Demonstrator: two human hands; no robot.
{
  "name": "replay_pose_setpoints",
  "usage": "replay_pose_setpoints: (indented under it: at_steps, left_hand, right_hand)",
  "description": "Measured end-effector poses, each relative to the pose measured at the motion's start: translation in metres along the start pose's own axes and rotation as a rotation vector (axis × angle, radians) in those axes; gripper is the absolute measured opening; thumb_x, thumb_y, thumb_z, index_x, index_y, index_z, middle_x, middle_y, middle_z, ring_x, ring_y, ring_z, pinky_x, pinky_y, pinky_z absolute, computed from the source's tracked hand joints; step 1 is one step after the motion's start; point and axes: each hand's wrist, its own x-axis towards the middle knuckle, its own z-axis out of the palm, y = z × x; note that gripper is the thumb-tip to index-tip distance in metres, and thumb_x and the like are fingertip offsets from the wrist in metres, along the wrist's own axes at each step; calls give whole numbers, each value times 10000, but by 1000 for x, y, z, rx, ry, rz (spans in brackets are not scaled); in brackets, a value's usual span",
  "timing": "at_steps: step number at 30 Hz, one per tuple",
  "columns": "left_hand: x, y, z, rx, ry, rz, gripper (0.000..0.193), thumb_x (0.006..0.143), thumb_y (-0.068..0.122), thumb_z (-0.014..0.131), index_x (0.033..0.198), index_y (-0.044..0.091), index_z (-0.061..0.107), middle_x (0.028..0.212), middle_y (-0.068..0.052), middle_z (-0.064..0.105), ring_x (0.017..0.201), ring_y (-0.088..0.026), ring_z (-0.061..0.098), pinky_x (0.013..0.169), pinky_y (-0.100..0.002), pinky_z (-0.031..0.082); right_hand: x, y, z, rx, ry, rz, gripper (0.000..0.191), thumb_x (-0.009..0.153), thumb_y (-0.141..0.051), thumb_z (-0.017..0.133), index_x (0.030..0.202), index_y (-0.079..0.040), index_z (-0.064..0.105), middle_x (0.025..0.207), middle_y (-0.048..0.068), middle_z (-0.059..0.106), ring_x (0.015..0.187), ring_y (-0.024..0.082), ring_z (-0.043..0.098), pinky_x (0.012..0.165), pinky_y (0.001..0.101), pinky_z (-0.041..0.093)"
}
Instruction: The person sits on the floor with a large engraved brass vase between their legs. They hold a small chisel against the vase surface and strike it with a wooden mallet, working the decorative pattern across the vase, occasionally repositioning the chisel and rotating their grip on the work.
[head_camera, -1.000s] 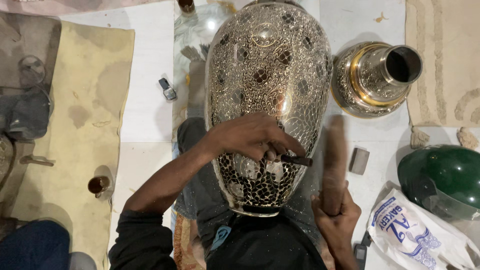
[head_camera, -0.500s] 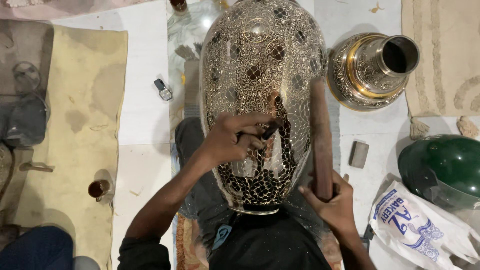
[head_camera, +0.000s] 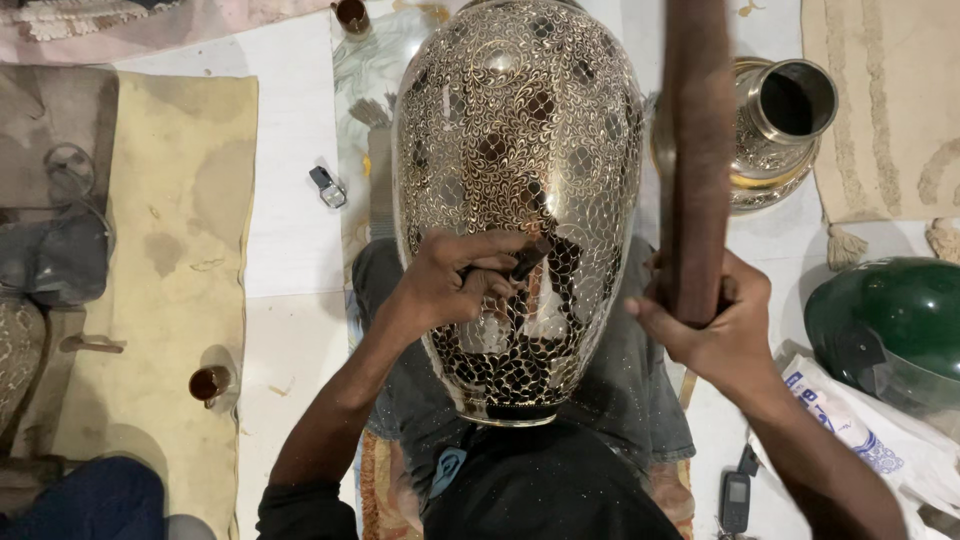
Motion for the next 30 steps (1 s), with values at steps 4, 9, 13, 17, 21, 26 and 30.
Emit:
replay_pose_setpoints:
  at_steps: [4, 9, 13, 17, 21, 26, 30]
  left_hand:
    - [-1, 2, 0, -23, -5, 2, 636, 779, -235, 423, 1293, 42, 677, 1071, -215, 777, 848, -215, 816, 696, -293, 695]
    - [-1, 6, -1, -67, 3, -86, 647, 776, -234, 437, 1309, 42, 682, 1056, -222, 783, 842, -238, 826, 692, -290, 722]
    - [-1, 6, -1, -106, -9, -95, 645, 778, -238, 423, 1301, 32, 687, 1100, -229, 782, 900, -261, 823, 731, -296, 725]
    - [-2, 4, -2, -134, 1, 35, 669, 735, -232, 411, 1301, 7, 677, 1184, -217, 762, 977, -292, 801, 778, -321, 719]
    - [-3, 1, -5, -176, -20, -38, 669, 725, -222, 411, 1306, -7, 665, 1165, -187, 759, 968, -299, 798, 782, -330, 715]
    - [-2, -5, -6, -119, -26, 84, 708, 676, -214, 380, 1293, -28, 672, 1155, -232, 759, 977, -312, 788, 812, -343, 710]
    - [1, -5, -9, -33, -57, -21, 719, 667, -165, 342, 1263, 11, 704, 1046, -221, 784, 779, -254, 839, 685, -308, 701]
  right_hand:
    - [18, -27, -11, -500, -190, -12, 264, 718, 1, 788, 917, -18, 615, 704, 117, 678, 612, 205, 688, 603, 378, 539]
    - [23, -36, -12, -184, -54, -124, 251, 740, -38, 724, 940, -4, 577, 779, 121, 662, 682, 184, 626, 635, 344, 525]
    - [20, -34, -10, -495, -182, -66, 291, 700, -44, 728, 961, -1, 606, 696, 145, 649, 615, 203, 656, 611, 370, 496]
    - [22, -34, -1, -223, 5, -77, 255, 762, -73, 715, 972, 7, 595, 723, 168, 653, 620, 268, 613, 589, 373, 502]
    - [22, -40, 0, -397, -174, -5, 289, 728, -81, 722, 954, 13, 568, 659, 196, 632, 571, 268, 654, 576, 382, 504]
    - [24, -53, -2, -147, -107, -45, 246, 740, -72, 694, 955, -14, 589, 695, 173, 663, 591, 307, 635, 560, 380, 519]
    - [28, -57, -2, -530, -276, 134, 275, 705, -101, 757, 875, -23, 556, 556, 190, 606, 496, 289, 638, 522, 412, 489]
